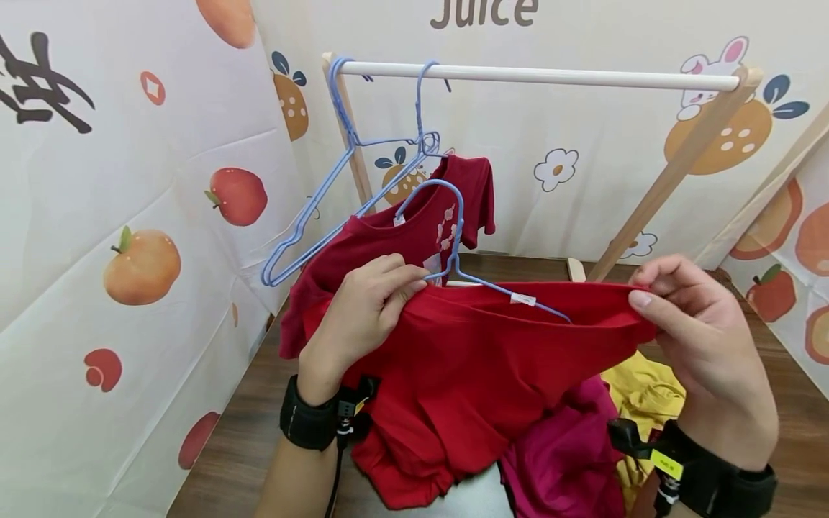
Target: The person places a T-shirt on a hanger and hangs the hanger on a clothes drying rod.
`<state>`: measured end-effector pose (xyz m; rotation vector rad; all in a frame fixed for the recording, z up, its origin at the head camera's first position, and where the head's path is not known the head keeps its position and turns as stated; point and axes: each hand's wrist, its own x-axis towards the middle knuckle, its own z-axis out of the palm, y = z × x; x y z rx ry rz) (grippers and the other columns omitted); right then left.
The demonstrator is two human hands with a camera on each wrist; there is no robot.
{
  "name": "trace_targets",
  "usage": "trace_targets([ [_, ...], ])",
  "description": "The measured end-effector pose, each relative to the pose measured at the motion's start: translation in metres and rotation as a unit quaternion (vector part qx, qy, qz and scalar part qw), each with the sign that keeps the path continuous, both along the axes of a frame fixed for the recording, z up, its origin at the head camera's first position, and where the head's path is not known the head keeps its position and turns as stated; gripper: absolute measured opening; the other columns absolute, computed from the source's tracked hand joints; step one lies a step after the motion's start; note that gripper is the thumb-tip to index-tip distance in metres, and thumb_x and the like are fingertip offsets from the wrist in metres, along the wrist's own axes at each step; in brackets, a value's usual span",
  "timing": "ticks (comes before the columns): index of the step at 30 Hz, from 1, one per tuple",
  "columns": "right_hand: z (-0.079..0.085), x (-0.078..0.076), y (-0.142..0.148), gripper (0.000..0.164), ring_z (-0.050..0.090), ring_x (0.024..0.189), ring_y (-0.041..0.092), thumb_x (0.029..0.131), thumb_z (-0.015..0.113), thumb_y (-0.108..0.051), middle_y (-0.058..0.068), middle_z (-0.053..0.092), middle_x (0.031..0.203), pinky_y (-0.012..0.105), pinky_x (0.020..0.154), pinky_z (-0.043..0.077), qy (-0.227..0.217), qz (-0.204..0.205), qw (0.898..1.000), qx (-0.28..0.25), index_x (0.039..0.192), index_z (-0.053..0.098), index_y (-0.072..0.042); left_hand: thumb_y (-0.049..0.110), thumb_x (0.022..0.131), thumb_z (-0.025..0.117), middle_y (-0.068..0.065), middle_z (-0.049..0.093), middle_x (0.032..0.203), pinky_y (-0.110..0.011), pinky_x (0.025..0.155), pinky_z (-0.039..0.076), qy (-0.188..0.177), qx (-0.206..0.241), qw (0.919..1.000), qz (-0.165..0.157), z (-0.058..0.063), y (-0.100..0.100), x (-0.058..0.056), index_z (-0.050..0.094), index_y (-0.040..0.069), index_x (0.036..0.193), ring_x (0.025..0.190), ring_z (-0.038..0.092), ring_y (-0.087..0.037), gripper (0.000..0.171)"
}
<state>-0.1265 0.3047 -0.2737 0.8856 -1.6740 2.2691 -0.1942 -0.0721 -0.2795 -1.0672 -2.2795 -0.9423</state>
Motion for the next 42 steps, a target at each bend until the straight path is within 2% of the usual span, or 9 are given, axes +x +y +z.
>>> trace_targets([
  [4, 0.004, 0.003, -0.015, 0.028, 0.071, 0.074, 0.019, 0.093, 0.043, 0.026, 0.014, 0.070, 0.095, 0.024, 0.063, 0.059, 0.001, -0.058, 0.996, 0.062, 0.115, 0.053, 0.012, 0.013, 0.098, 0.067, 0.000, 0.059, 0.082, -0.026, 0.065, 0.044, 0.002, 0.014, 0.9999, -0.005, 0.000, -0.001, 0.000, 0.076, 0.010, 0.113, 0.072, 0.048, -0.009, 0.018],
  [13, 0.007, 0.005, -0.043, 0.020, 0.068, 0.068, 0.015, 0.092, 0.061, 0.015, 0.007, 0.072, 0.088, 0.020, 0.054, 0.054, -0.013, -0.212, 0.973, 0.086, 0.109, 0.061, 0.006, 0.011, 0.097, 0.069, 0.001, 0.059, 0.082, -0.024, 0.064, 0.044, -0.019, 0.013, 0.9987, -0.046, 0.003, -0.001, 0.004, 0.077, 0.009, 0.115, 0.071, 0.048, -0.007, 0.020],
  [16, 0.008, 0.008, -0.043, 0.025, 0.064, 0.069, 0.013, 0.091, 0.064, 0.013, 0.002, 0.071, 0.090, 0.021, 0.056, 0.051, -0.006, -0.222, 0.950, 0.219, 0.113, 0.063, 0.002, 0.012, 0.096, 0.069, 0.001, 0.058, 0.080, -0.024, 0.064, 0.044, -0.011, 0.021, 0.9992, -0.032, 0.003, -0.003, 0.004, 0.077, 0.010, 0.115, 0.070, 0.048, -0.007, 0.020],
  [20, 0.011, 0.015, -0.034, 0.044, 0.066, 0.088, 0.010, 0.088, 0.068, 0.013, 0.000, 0.068, 0.110, 0.019, 0.069, 0.052, 0.037, -0.182, 0.904, 0.385, 0.128, 0.062, -0.007, 0.014, 0.097, 0.069, 0.001, 0.059, 0.079, -0.025, 0.063, 0.044, -0.002, 0.032, 0.9994, -0.011, 0.004, -0.004, 0.004, 0.077, 0.011, 0.115, 0.069, 0.048, -0.006, 0.020],
  [24, 0.011, 0.017, -0.025, 0.062, 0.062, 0.099, 0.007, 0.081, 0.073, 0.017, 0.000, 0.066, 0.120, 0.014, 0.079, 0.049, 0.106, -0.167, 0.883, 0.426, 0.135, 0.060, -0.009, 0.012, 0.097, 0.068, 0.002, 0.063, 0.083, -0.025, 0.065, 0.046, 0.001, 0.048, 0.9987, -0.019, 0.006, -0.006, 0.004, 0.077, 0.010, 0.112, 0.071, 0.050, -0.005, 0.018],
  [29, 0.007, 0.011, -0.027, 0.056, 0.057, 0.080, 0.002, 0.082, 0.074, 0.014, -0.010, 0.066, 0.103, 0.016, 0.067, 0.047, 0.138, -0.175, 0.861, 0.456, 0.129, 0.065, -0.016, 0.010, 0.096, 0.069, 0.001, 0.063, 0.083, -0.024, 0.065, 0.046, -0.009, 0.064, 0.9967, -0.049, 0.006, -0.005, 0.006, 0.076, 0.009, 0.112, 0.072, 0.050, -0.006, 0.018],
  [32, 0.006, 0.008, -0.029, 0.047, 0.055, 0.069, 0.000, 0.087, 0.071, 0.010, -0.017, 0.062, 0.086, 0.017, 0.061, 0.045, 0.130, -0.160, 0.857, 0.472, 0.119, 0.067, -0.024, 0.011, 0.097, 0.069, 0.001, 0.064, 0.084, -0.024, 0.066, 0.047, -0.019, 0.064, 0.9959, -0.061, 0.006, -0.004, 0.006, 0.076, 0.009, 0.113, 0.073, 0.052, -0.006, 0.018],
  [35, 0.007, 0.009, -0.028, 0.041, 0.050, 0.060, 0.002, 0.090, 0.067, 0.011, -0.017, 0.054, 0.075, 0.019, 0.057, 0.043, 0.125, -0.135, 0.865, 0.466, 0.111, 0.067, -0.025, 0.012, 0.097, 0.069, 0.002, 0.070, 0.090, -0.025, 0.071, 0.051, -0.038, 0.059, 0.9951, -0.069, 0.006, -0.005, 0.005, 0.076, 0.009, 0.113, 0.078, 0.057, -0.007, 0.018],
  [42, 0.007, 0.016, -0.010, 0.042, 0.059, 0.060, 0.006, 0.092, 0.058, 0.017, -0.009, 0.066, 0.079, 0.020, 0.057, 0.048, 0.102, -0.116, 0.888, 0.433, 0.118, 0.068, -0.014, 0.016, 0.094, 0.074, 0.002, 0.076, 0.104, -0.031, 0.088, 0.057, -0.088, 0.049, 0.9920, -0.076, 0.009, -0.010, 0.004, 0.075, 0.012, 0.114, 0.093, 0.066, -0.009, 0.020],
])
